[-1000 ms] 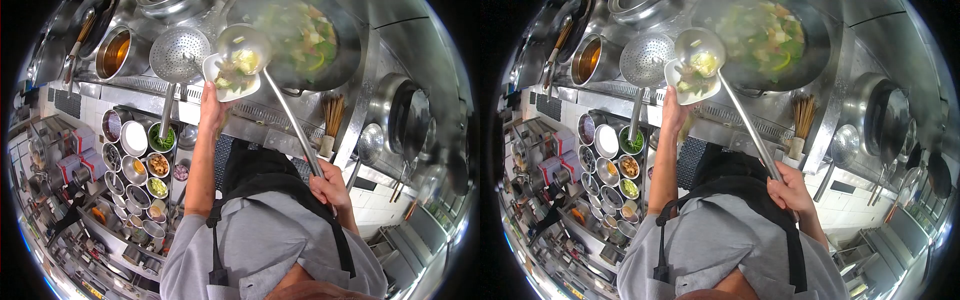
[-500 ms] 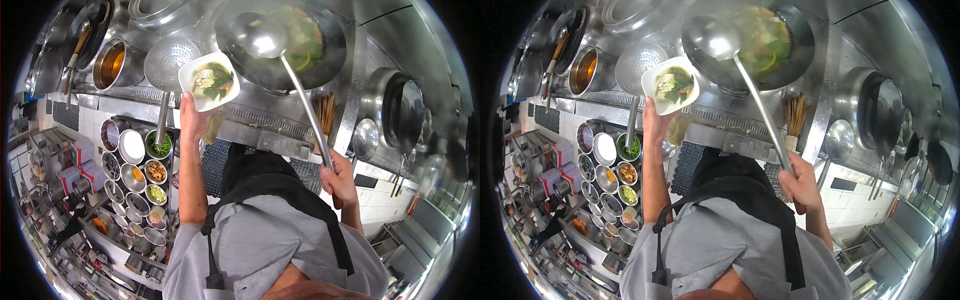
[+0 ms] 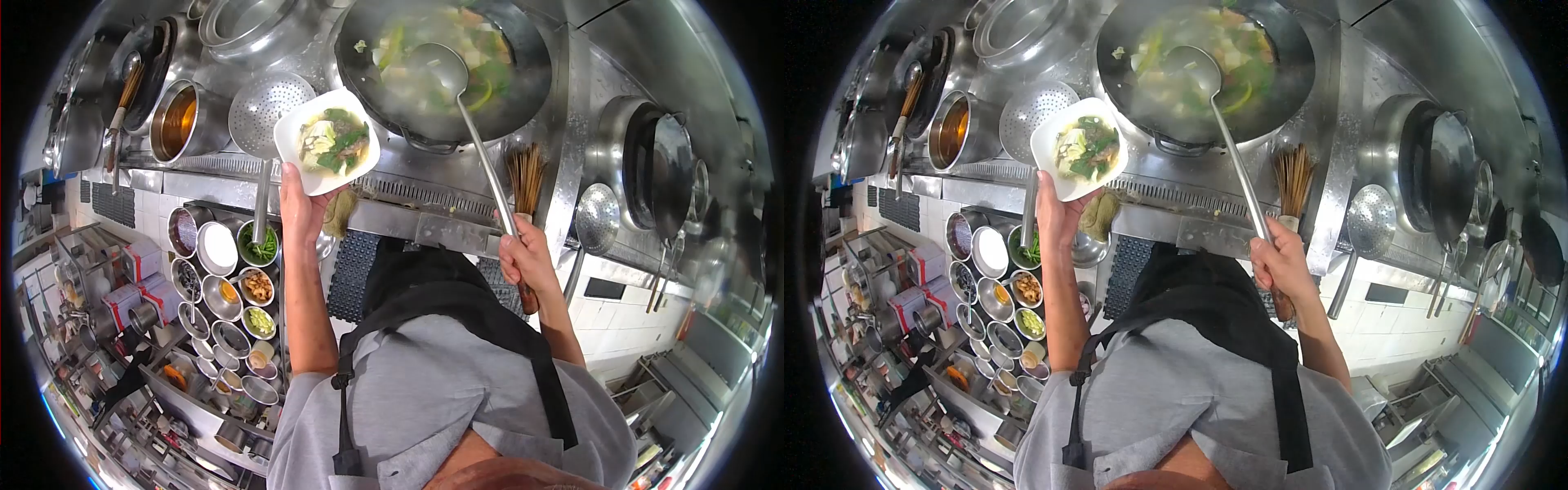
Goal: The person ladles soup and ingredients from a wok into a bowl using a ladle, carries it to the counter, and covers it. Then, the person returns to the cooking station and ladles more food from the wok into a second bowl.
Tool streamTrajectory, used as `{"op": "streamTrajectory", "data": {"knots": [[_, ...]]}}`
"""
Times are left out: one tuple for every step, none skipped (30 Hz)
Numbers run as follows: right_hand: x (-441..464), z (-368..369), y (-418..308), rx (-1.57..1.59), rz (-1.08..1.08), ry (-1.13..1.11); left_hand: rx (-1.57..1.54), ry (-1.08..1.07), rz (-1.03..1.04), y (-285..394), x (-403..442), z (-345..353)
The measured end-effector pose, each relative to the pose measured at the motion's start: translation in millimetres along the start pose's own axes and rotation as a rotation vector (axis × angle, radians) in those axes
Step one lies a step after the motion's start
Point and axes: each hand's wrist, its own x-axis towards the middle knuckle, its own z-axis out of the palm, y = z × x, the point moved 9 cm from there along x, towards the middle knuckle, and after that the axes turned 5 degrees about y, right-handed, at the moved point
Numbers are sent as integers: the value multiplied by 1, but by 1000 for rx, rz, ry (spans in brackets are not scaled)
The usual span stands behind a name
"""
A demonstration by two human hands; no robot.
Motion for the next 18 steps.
{"op": "streamTrajectory", "data": {"knots": [[-3, 2, 0, 68, 30, -8, 0, 5, -2, -2, 0, -2], [-8, 6, -3, 134, 61, -16, -1, 11, -3, -3, 0, -4], [-10, 8, -4, 199, 89, -26, -6, 10, -6, -4, 0, -4], [-12, 9, -4, 217, 89, -50, -10, 9, -12, -5, -1, -4], [-16, 8, -3, 237, 90, -72, -14, 8, -19, -6, -3, -3], [-18, 7, -3, 256, 89, -93, -13, 11, -14, -5, -3, -3], [-20, 5, -4, 303, 103, -100, -13, 14, -10, -5, -3, -2], [-23, 5, -8, 349, 117, -107, -13, 18, -6, -5, -4, -2], [-26, 4, -11, 395, 131, -113, -13, 10, -3, -5, -4, 0], [-30, 4, -13, 437, 140, -116, -14, 1, -1, -3, -4, 2], [-33, 3, -15, 479, 147, -119, -14, -9, 3, -1, -3, 5], [-37, 2, -19, 519, 153, -123, -13, -27, 4, -1, -1, 9], [-41, 0, -24, 516, 139, -129, -12, -45, 5, 0, 1, 12], [-46, -1, -30, 513, 125, -136, -11, -63, 6, 1, 3, 16], [-51, -1, -35, 510, 112, -142, -13, -60, 5, 2, 5, 19], [-57, -3, -38, 496, 107, -103, -16, -58, 4, 2, 8, 25], [-63, -2, -43, 515, 99, -129, -19, -57, 5, 3, 10, 32], [-69, -4, -48, 533, 92, -155, 3, -35, 5, 7, 11, 39]]}}
